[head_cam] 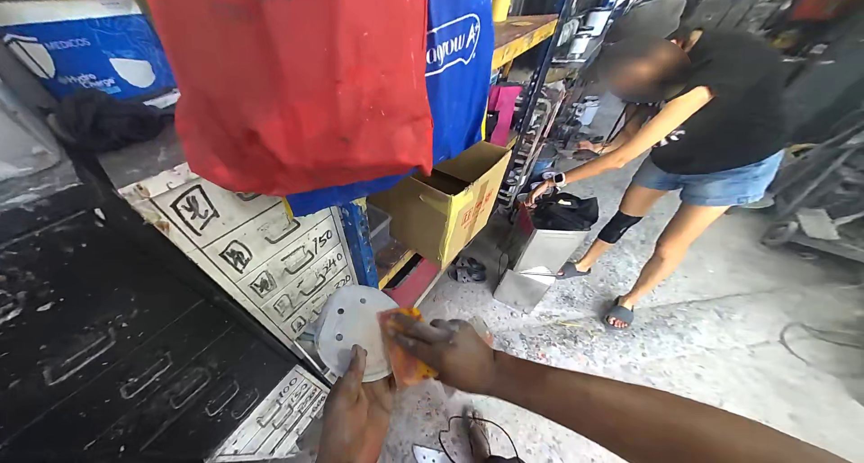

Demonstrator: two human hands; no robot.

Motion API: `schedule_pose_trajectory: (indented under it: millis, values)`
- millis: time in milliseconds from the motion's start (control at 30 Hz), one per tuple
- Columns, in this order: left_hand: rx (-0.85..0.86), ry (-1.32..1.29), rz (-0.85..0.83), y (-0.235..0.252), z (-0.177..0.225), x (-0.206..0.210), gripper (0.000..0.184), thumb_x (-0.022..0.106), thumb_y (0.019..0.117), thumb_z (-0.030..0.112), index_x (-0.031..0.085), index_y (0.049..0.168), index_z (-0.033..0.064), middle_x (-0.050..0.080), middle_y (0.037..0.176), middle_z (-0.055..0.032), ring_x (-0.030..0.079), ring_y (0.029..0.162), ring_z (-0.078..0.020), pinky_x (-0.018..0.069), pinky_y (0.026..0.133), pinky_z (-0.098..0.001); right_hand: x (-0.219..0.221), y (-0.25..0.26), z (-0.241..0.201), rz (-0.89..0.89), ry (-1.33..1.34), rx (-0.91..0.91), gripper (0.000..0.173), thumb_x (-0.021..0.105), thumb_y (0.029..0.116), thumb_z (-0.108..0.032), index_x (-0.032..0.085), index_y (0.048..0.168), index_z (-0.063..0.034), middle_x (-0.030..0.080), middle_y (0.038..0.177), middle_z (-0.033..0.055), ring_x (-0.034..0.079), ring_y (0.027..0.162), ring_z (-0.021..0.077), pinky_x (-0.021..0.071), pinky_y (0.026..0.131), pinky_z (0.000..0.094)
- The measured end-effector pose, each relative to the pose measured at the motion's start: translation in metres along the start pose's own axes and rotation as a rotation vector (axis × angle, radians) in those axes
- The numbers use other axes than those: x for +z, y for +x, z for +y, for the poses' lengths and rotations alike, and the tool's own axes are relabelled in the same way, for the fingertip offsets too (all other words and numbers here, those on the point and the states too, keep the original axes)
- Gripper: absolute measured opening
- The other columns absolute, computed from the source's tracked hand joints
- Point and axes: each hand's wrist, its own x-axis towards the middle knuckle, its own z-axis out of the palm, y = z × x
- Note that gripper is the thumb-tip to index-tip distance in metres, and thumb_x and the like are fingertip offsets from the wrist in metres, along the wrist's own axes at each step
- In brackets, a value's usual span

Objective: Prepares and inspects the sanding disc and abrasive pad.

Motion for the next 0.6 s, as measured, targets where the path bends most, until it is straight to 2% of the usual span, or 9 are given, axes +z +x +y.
schedule_pose_trajectory:
  millis: [100,167,200,233,267,333,400,500,600]
  values:
    - [-0.008,-0.050,-0.056,-0.008,-0.010,0.002,0.053,0.063,0.1006,0.022,0.041,0.141,-0.0051,0.057,0.135,-0.0294,0.060,0.124,-0.0411,0.0501,0.106,-0.0580,-0.011,0.003,0.039,0.023,0.089,0.280,0.059,0.077,0.0773,0.000,0.069,0.134,-0.0149,0.065,0.136,0.0127,0.074,0.082,0.0334,0.0606,0.063,0.0552]
    - [0.017,0.038,-0.013,-0.013,-0.012,0.005,0.045,0.059,0.1017,0.018,0.044,0.137,-0.0050,0.061,0.130,-0.0260,0.063,0.120,-0.0374,0.0516,0.105,-0.0565,-0.033,0.000,0.056,0.063,0.394,0.594,0.043,0.063,0.0914,0.002,0.069,0.132,-0.0117,0.069,0.129,0.0070,0.072,0.100,0.0257,0.0603,0.084,0.0511]
    - [0.032,0.094,0.031,-0.013,-0.013,0.004,0.041,0.054,0.1032,0.016,0.044,0.137,-0.0043,0.062,0.128,-0.0246,0.064,0.118,-0.0358,0.0528,0.103,-0.0563,-0.046,-0.003,0.061,0.116,0.650,0.772,0.034,0.057,0.0985,-0.003,0.070,0.129,-0.0105,0.072,0.120,0.0039,0.070,0.096,0.0172,0.0592,0.084,0.0409]
    - [0.045,0.146,0.078,-0.011,-0.015,0.002,0.037,0.049,0.1052,0.015,0.044,0.137,-0.0029,0.063,0.127,-0.0232,0.065,0.116,-0.0342,0.0545,0.101,-0.0553,-0.056,-0.008,0.065,0.225,0.924,0.946,0.021,0.059,0.0998,-0.007,0.072,0.116,-0.0092,0.073,0.097,0.0034,0.066,0.075,0.0118,0.0565,0.067,0.0321]
    - [0.060,0.187,0.133,-0.009,-0.017,-0.001,0.033,0.046,0.1061,0.015,0.046,0.135,-0.0006,0.065,0.123,-0.0209,0.067,0.112,-0.0323,0.0572,0.096,-0.0537,-0.063,-0.012,0.069,0.329,1.168,1.104,0.007,0.061,0.0978,-0.009,0.068,0.100,-0.0081,0.061,0.069,0.0026,0.051,0.051,0.0082,0.0455,0.047,0.0254]
    - [0.076,0.218,0.165,-0.006,-0.024,-0.003,0.027,0.047,0.1057,0.014,0.050,0.130,0.0019,0.069,0.115,-0.0179,0.071,0.103,-0.0306,0.0606,0.090,-0.0521,-0.072,-0.030,0.084,0.414,1.562,1.290,0.009,0.060,0.0960,-0.010,0.060,0.087,-0.0097,0.042,0.051,-0.0011,0.035,0.038,0.0054,0.0347,0.037,0.0212]
    - [0.123,0.320,0.180,-0.007,-0.036,0.008,0.020,0.051,0.1024,0.006,0.055,0.121,0.0015,0.074,0.105,-0.0158,0.075,0.091,-0.0282,0.0644,0.080,-0.0485,-0.068,-0.053,0.100,0.459,1.832,1.332,0.016,0.055,0.0975,-0.012,0.056,0.082,-0.0116,0.039,0.050,-0.0041,0.033,0.037,0.0031,0.0325,0.036,0.0183]
    - [0.286,0.720,0.140,-0.008,-0.066,0.031,0.023,0.061,0.0911,-0.006,0.062,0.114,-0.0034,0.075,0.096,-0.0085,0.074,0.086,-0.0175,0.0644,0.077,-0.0353,-0.040,-0.092,0.126,0.489,2.259,1.091,0.020,0.052,0.0973,-0.018,0.061,0.081,-0.0115,0.045,0.052,-0.0040,0.041,0.038,0.0026,0.0358,0.037,0.0168]
    - [0.523,1.148,0.006,-0.005,-0.103,0.056,0.021,0.066,0.0918,0.006,0.065,0.110,-0.0045,0.075,0.093,-0.0025,0.073,0.085,-0.0059,0.0632,0.078,-0.0253,-0.023,-0.112,0.147,0.425,2.469,0.953,0.019,0.052,0.0976,-0.020,0.062,0.083,-0.0117,0.049,0.054,-0.0034,0.045,0.038,0.0035,0.0384,0.037,0.0169]
